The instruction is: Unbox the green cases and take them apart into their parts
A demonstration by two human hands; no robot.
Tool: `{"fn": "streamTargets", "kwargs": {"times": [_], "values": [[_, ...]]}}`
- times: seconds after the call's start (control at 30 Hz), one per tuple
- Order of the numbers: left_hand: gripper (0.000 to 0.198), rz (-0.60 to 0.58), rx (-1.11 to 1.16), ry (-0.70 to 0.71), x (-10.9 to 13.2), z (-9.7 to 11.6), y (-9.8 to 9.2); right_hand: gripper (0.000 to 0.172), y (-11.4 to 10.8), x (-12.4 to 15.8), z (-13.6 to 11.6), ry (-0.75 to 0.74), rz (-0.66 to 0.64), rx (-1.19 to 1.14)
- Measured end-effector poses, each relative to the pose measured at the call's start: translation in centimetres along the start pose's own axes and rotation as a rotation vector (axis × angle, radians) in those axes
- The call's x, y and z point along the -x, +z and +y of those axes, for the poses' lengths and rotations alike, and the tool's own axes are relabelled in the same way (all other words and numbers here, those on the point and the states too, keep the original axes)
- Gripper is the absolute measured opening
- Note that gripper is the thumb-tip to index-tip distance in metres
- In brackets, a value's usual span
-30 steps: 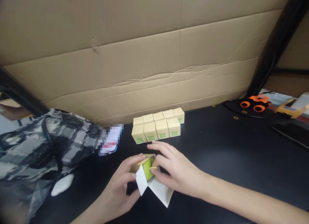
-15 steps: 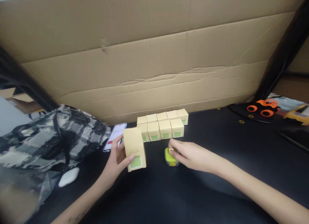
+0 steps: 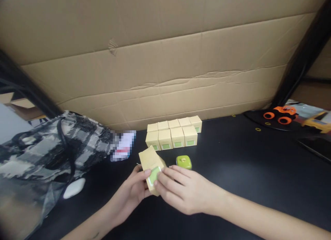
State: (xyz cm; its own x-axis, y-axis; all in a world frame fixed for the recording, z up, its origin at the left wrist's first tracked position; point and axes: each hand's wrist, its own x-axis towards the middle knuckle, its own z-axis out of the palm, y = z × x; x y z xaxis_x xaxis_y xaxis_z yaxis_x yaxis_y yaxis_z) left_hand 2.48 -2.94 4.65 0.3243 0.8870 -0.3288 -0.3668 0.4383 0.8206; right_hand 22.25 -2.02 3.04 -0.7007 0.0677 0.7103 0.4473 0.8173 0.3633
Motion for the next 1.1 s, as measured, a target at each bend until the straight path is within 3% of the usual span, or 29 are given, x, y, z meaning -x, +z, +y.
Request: {"fn": "streamTargets", "kwargs": {"times": [0.17,0.3,0.37,0.43,0.53,0.6,0.67,0.73,0.8,0.93,1.0,1.1], "values": [[0.024,-0.021,0.037,-0.027,-0.2,0.4,0.1,0.02,-0.4,-0.2,-0.4,0.045,0.028,-0.055],[0.042,0.189,-0.103,0.127,-0.4,-0.1,0.1,0.01,-0.4,-0.3,-1.3,-0.056,0.032,-0.089],[0.054,0.232,-0.149,0.193,-0.5,-0.6,0.2,0.016,-0.2,-0.4,-1.7,-0.079,0.006,-0.042],[0.063,0.2,-0.168,0.239,-0.4,-1.0,0.4,0.024,-0.2,-0.7,-1.9,-0.07,-0.061,0.007],[0.061,0.149,-0.158,0.226,-0.4,-1.4,0.5,0.031,-1.0,-0.8,-1.1,-0.066,-0.088,0.002],[0.054,0.14,-0.152,0.223,-0.8,-1.4,0.1,0.031,-2.2,-0.2,0.6,0.002,-0.048,0.0],[0.046,0.136,-0.215,0.284,-1.5,-1.4,-0.5,0.024,-3.8,1.5,3.3,0.192,-0.015,0.051],[0.04,0.124,-0.319,0.362,-2.3,-1.4,-1.3,0.013,-5.3,4.3,6.9,0.428,-0.042,0.137],[0.037,0.1,-0.401,0.397,-3.0,-1.6,-1.8,0.014,-6.3,7.6,10.6,0.597,-0.12,0.158],[0.03,0.031,-0.494,0.415,-3.6,-2.0,-2.4,0.025,-6.9,13.8,15.8,0.659,-0.28,0.105],[0.026,0.004,-0.539,0.425,-3.5,-2.3,-2.5,0.022,-7.0,16.0,17.0,0.634,-0.38,0.027],[0.024,-0.022,-0.693,0.461,-3.1,-2.5,-2.5,0.039,-7.7,17.6,17.9,0.613,-0.45,-0.037]]}}
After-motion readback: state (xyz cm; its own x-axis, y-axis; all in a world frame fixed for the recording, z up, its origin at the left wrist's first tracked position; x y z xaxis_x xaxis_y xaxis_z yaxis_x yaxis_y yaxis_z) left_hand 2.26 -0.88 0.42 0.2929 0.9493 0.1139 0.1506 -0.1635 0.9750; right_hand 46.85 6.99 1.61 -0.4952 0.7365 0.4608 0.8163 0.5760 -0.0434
